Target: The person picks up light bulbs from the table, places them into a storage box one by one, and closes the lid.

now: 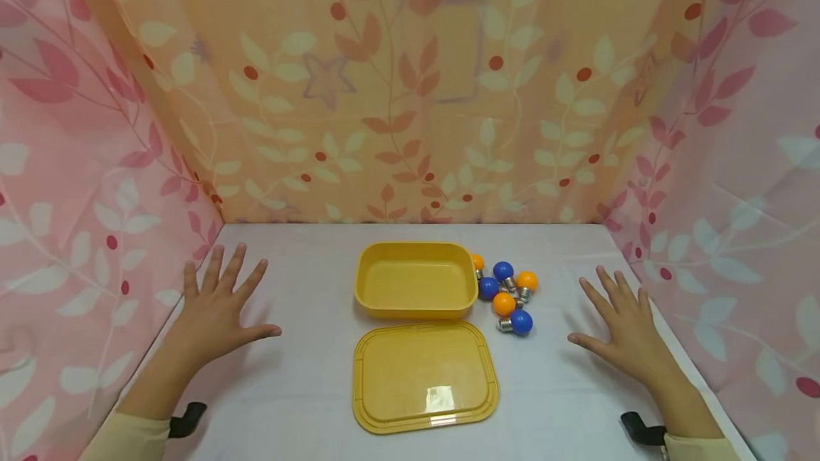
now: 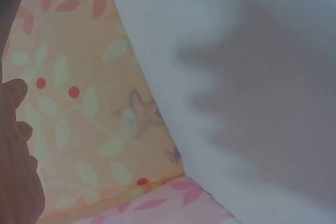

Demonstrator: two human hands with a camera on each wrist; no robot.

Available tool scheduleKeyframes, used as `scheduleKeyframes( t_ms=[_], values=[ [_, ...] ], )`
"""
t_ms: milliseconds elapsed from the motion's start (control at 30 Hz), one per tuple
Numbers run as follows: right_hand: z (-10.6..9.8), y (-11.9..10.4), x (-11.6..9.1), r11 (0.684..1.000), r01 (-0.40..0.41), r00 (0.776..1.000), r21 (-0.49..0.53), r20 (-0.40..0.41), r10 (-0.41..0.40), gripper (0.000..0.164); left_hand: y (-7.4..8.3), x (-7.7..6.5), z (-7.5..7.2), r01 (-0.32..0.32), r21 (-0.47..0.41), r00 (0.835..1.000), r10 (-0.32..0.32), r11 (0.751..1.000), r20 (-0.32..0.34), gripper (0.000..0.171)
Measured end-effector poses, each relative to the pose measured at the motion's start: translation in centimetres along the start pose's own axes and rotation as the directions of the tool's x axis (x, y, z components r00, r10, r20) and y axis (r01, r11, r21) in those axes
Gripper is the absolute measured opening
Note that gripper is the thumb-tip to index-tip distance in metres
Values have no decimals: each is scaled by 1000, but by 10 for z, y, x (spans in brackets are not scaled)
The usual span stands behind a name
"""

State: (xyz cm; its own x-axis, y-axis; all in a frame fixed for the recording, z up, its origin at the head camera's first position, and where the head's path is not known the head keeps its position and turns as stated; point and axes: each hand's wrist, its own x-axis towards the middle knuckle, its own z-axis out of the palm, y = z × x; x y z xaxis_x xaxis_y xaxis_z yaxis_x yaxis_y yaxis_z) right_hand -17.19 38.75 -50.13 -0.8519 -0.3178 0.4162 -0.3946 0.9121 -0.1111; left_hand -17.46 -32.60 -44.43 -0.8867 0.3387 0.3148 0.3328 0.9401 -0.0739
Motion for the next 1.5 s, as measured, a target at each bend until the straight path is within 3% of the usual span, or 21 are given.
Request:
scheduleKeyframes(
  t_ms=[567,900,1133,1500],
  values=[
    [6,-8,2,996,-26,1000,81,7,25,109,9,18,11,-1,-117,1000,3,993,12,122],
    [10,-15,5,978,-54,998,199,41,47,105,21,33,18,5,-261,999,5,965,38,124],
    [14,-22,9,961,-89,995,262,70,73,102,30,44,21,34,-390,997,-7,920,73,124],
    [19,-27,17,923,-134,990,361,99,105,97,50,63,26,21,-557,995,35,830,90,123]
  ],
)
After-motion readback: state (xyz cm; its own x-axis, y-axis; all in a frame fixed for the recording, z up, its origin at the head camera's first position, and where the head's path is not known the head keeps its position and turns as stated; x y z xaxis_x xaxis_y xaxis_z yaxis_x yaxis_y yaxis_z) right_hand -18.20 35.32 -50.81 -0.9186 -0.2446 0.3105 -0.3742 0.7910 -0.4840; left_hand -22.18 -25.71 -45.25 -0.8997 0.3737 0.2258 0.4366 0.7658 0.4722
